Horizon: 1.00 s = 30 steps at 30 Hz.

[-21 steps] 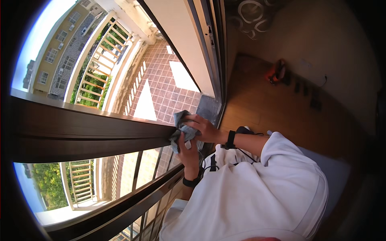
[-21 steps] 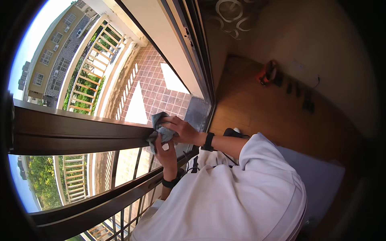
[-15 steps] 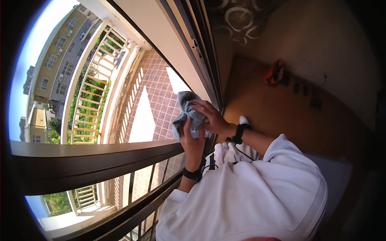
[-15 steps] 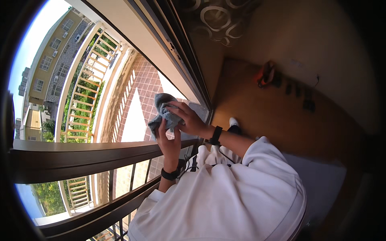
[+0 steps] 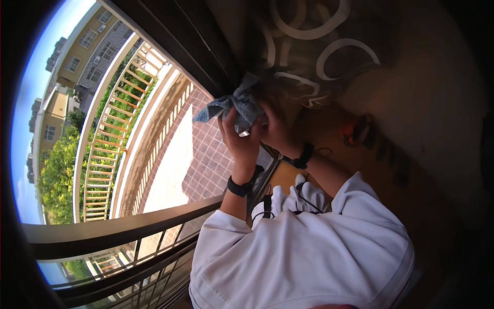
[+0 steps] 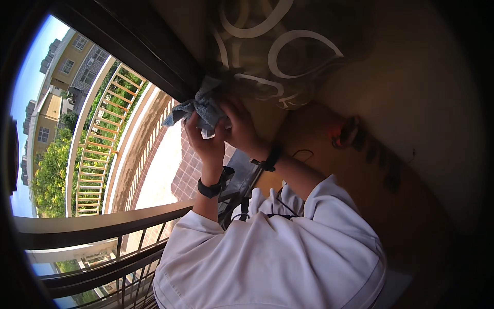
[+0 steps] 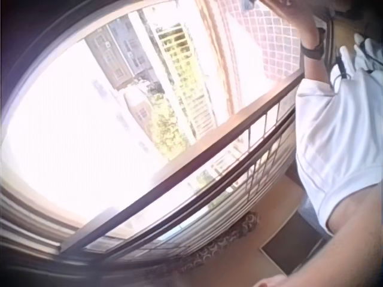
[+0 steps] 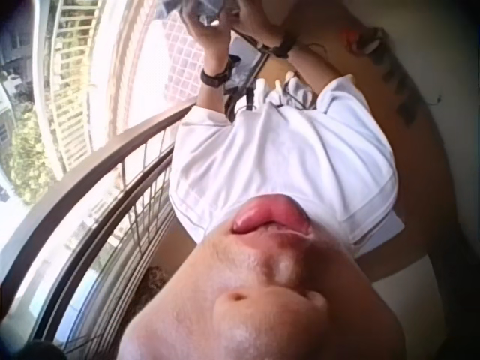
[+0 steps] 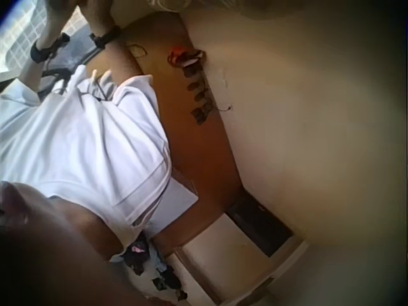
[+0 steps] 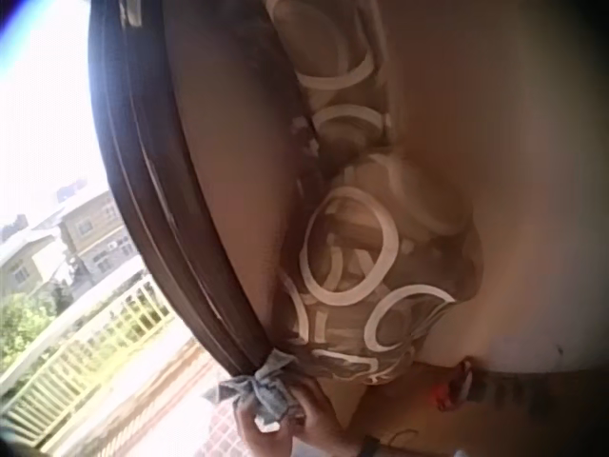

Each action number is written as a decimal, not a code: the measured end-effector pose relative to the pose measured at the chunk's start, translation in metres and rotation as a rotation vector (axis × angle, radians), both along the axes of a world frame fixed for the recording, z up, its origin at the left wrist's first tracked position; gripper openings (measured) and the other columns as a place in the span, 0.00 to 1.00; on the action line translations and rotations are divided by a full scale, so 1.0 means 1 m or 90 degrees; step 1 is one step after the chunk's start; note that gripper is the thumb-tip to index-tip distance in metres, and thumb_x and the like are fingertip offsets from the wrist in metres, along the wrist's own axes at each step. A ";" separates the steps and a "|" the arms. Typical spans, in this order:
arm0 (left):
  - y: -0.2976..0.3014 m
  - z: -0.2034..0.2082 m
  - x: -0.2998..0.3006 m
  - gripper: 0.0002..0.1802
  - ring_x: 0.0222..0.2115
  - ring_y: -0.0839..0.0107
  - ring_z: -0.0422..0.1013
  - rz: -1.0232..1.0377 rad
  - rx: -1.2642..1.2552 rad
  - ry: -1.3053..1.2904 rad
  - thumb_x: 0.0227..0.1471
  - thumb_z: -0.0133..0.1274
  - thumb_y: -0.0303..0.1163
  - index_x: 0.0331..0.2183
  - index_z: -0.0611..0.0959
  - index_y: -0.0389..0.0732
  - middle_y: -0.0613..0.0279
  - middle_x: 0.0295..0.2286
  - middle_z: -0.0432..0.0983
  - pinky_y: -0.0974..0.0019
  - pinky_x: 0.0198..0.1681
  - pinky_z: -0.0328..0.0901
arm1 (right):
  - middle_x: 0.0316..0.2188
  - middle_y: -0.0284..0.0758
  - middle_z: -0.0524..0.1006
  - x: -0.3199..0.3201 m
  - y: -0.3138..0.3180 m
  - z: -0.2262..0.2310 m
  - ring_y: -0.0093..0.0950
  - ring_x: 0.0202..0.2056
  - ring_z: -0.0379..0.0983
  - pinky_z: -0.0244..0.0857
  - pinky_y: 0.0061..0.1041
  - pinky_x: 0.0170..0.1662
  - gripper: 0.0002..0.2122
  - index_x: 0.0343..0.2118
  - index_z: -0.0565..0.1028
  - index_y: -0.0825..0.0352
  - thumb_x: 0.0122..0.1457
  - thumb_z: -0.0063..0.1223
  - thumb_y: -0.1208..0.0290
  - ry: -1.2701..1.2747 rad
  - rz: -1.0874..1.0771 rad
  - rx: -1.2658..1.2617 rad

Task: The person wipes the wall, window frame, and window sill by hand with a cloth.

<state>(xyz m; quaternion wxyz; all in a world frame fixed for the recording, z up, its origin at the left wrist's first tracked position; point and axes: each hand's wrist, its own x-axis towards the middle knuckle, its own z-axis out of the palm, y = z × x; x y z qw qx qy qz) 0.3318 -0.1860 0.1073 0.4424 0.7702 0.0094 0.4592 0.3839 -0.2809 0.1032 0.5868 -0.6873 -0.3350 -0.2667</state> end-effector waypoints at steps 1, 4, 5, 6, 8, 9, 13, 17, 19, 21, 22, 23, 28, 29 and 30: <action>0.000 -0.008 0.002 0.32 0.42 0.48 0.69 0.038 0.025 -0.021 0.35 0.67 0.26 0.45 0.72 0.36 0.45 0.40 0.70 0.56 0.46 0.64 | 0.48 0.48 0.67 0.000 -0.001 -0.001 0.48 0.48 0.66 0.64 0.38 0.50 0.25 0.49 0.68 0.69 0.44 0.58 0.75 -0.002 0.007 0.013; -0.003 -0.030 -0.002 0.30 0.40 0.49 0.70 0.051 0.010 0.050 0.36 0.67 0.26 0.43 0.73 0.35 0.47 0.38 0.72 0.56 0.44 0.65 | 0.47 0.47 0.68 0.006 -0.008 -0.023 0.48 0.48 0.66 0.64 0.37 0.50 0.25 0.49 0.68 0.69 0.43 0.58 0.77 0.012 0.058 0.021; -0.001 -0.040 -0.001 0.28 0.38 0.68 0.71 0.044 0.060 0.035 0.39 0.65 0.22 0.44 0.73 0.33 0.55 0.37 0.72 0.67 0.38 0.69 | 0.47 0.47 0.68 0.006 -0.010 -0.033 0.48 0.48 0.66 0.64 0.37 0.50 0.25 0.49 0.68 0.69 0.43 0.58 0.77 0.019 0.066 0.021; 0.000 -0.048 -0.001 0.28 0.38 0.68 0.71 0.055 0.062 0.037 0.39 0.65 0.22 0.44 0.73 0.33 0.55 0.37 0.72 0.67 0.38 0.69 | 0.46 0.47 0.68 0.008 -0.011 -0.040 0.47 0.48 0.66 0.63 0.37 0.51 0.25 0.49 0.68 0.69 0.44 0.58 0.78 0.043 0.094 0.028; 0.002 -0.062 -0.005 0.27 0.38 0.72 0.71 0.031 0.006 0.138 0.39 0.65 0.22 0.43 0.73 0.33 0.57 0.37 0.72 0.69 0.37 0.69 | 0.46 0.47 0.69 0.008 -0.014 -0.052 0.47 0.48 0.66 0.63 0.36 0.51 0.25 0.49 0.68 0.69 0.44 0.57 0.79 0.068 0.128 0.036; 0.001 -0.064 -0.004 0.27 0.34 0.63 0.74 0.042 -0.036 0.124 0.36 0.67 0.25 0.41 0.75 0.34 0.53 0.34 0.74 0.68 0.35 0.68 | 0.46 0.46 0.69 0.007 -0.015 -0.054 0.46 0.48 0.66 0.62 0.36 0.52 0.24 0.49 0.68 0.69 0.44 0.57 0.80 0.096 0.141 0.027; 0.000 -0.051 -0.004 0.27 0.37 0.66 0.74 0.001 -0.095 0.101 0.36 0.66 0.21 0.42 0.75 0.33 0.53 0.36 0.74 0.67 0.40 0.68 | 0.48 0.45 0.69 0.003 -0.015 -0.048 0.44 0.51 0.65 0.60 0.35 0.54 0.25 0.50 0.68 0.69 0.46 0.57 0.79 0.148 0.158 0.042; 0.004 -0.011 0.000 0.32 0.46 0.67 0.66 -0.022 -0.006 0.014 0.39 0.63 0.16 0.48 0.69 0.32 0.55 0.43 0.69 0.66 0.50 0.62 | 0.49 0.46 0.69 0.013 -0.010 -0.009 0.44 0.51 0.66 0.60 0.36 0.54 0.25 0.50 0.68 0.69 0.46 0.58 0.78 0.070 0.145 0.041; 0.003 0.019 0.006 0.33 0.46 0.67 0.67 -0.037 -0.016 -0.035 0.40 0.62 0.16 0.49 0.68 0.32 0.53 0.44 0.68 0.66 0.51 0.62 | 0.48 0.46 0.70 0.021 -0.009 0.021 0.45 0.51 0.66 0.61 0.37 0.54 0.25 0.50 0.69 0.69 0.46 0.60 0.75 0.038 0.161 0.053; 0.005 0.036 0.009 0.32 0.45 0.67 0.67 -0.043 -0.020 -0.040 0.40 0.63 0.17 0.49 0.68 0.32 0.53 0.44 0.69 0.66 0.51 0.62 | 0.48 0.46 0.70 0.028 -0.008 0.036 0.45 0.50 0.67 0.61 0.37 0.53 0.25 0.49 0.70 0.69 0.45 0.61 0.74 0.010 0.150 0.056; 0.006 0.035 0.009 0.32 0.45 0.67 0.67 -0.048 -0.020 -0.043 0.40 0.63 0.17 0.49 0.68 0.32 0.53 0.44 0.69 0.66 0.51 0.62 | 0.47 0.46 0.71 0.030 -0.007 0.038 0.45 0.49 0.68 0.62 0.37 0.52 0.24 0.48 0.70 0.69 0.44 0.62 0.73 -0.012 0.144 0.060; 0.009 0.032 0.009 0.32 0.45 0.67 0.68 -0.035 0.003 -0.029 0.40 0.63 0.17 0.48 0.68 0.32 0.52 0.44 0.69 0.66 0.51 0.62 | 0.47 0.46 0.71 0.032 -0.007 0.039 0.45 0.49 0.68 0.62 0.37 0.52 0.24 0.48 0.70 0.69 0.44 0.62 0.73 -0.015 0.139 0.060; 0.011 0.013 0.009 0.31 0.43 0.68 0.68 -0.045 0.019 0.027 0.40 0.64 0.21 0.47 0.69 0.32 0.53 0.42 0.69 0.66 0.49 0.63 | 0.46 0.45 0.71 0.028 -0.009 0.015 0.42 0.48 0.68 0.62 0.35 0.52 0.24 0.46 0.71 0.69 0.44 0.64 0.71 0.011 0.143 0.081; 0.010 0.010 0.007 0.30 0.42 0.68 0.67 -0.052 0.007 0.046 0.40 0.64 0.21 0.46 0.69 0.32 0.53 0.41 0.69 0.66 0.49 0.63 | 0.46 0.45 0.71 0.026 -0.008 0.009 0.42 0.48 0.68 0.62 0.35 0.52 0.24 0.46 0.71 0.69 0.44 0.64 0.71 0.016 0.131 0.082; 0.012 0.005 0.006 0.30 0.42 0.68 0.67 -0.067 0.007 0.055 0.40 0.64 0.21 0.46 0.69 0.32 0.53 0.41 0.69 0.66 0.49 0.63 | 0.46 0.45 0.71 0.022 -0.010 0.003 0.42 0.48 0.69 0.62 0.35 0.52 0.24 0.46 0.71 0.69 0.45 0.64 0.70 0.063 0.150 0.084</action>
